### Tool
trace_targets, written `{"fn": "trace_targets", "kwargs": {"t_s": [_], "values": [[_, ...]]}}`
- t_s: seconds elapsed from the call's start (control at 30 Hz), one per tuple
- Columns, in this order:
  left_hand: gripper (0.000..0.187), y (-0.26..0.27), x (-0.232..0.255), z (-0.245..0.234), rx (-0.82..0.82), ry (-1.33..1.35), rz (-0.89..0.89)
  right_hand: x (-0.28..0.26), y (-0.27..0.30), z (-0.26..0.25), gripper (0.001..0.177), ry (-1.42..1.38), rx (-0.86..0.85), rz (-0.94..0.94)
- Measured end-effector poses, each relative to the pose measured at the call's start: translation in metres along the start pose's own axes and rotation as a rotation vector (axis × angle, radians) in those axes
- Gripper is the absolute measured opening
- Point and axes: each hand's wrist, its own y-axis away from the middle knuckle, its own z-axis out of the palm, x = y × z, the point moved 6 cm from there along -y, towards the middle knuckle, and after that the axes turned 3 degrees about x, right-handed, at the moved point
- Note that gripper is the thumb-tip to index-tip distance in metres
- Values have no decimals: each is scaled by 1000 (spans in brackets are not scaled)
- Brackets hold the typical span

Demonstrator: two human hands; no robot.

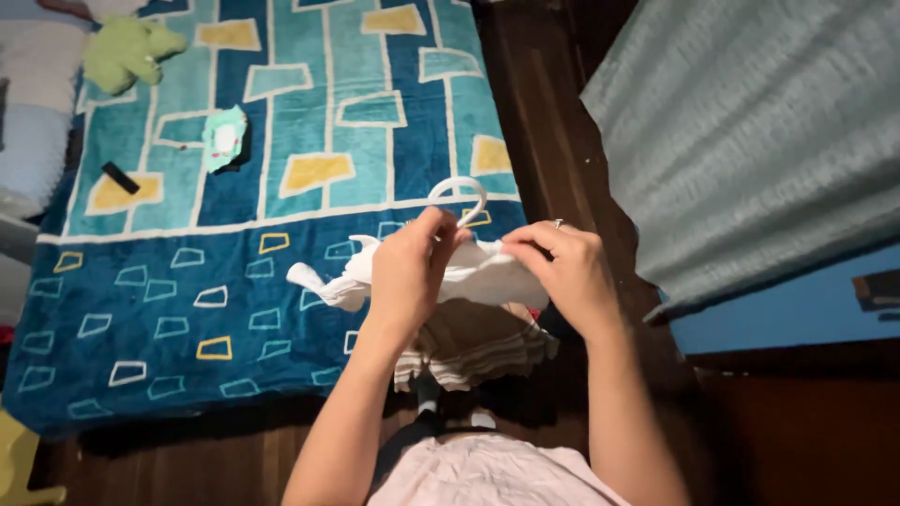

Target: The recorder is seen taking baby clothes from a drawer and a bed and putting them on hangers, then hanging them in a wardrobe.

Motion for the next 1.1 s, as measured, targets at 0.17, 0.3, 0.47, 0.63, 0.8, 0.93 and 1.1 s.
{"fn": "trace_targets", "kwargs": {"t_s": [0.17, 0.3, 0.47, 0.63, 0.8, 0.93, 1.1], "values": [[20, -12, 12, -21, 78, -6, -15, -23, -7, 2, 25, -46, -38, -261], [18, -12, 22, -24, 51, 81, -9, -2, -13, 8, 15, -74, -36, -224], [19, -10, 18, -16, 35, 64, -30, 7, -22, 14, 11, -61, -80, -98], [20, -15, 23, -19, 62, 18, -114, -12, -22, 5, 12, -136, -111, -159], [19, -17, 19, -18, 85, 114, -45, -3, -21, 8, 14, -136, -169, -48], [19, -17, 23, -26, 84, 20, -19, 2, -27, 2, 12, -169, -6, -72], [22, -17, 25, -24, -74, 83, -185, -44, -33, 1, 18, 113, 195, -267]]}}
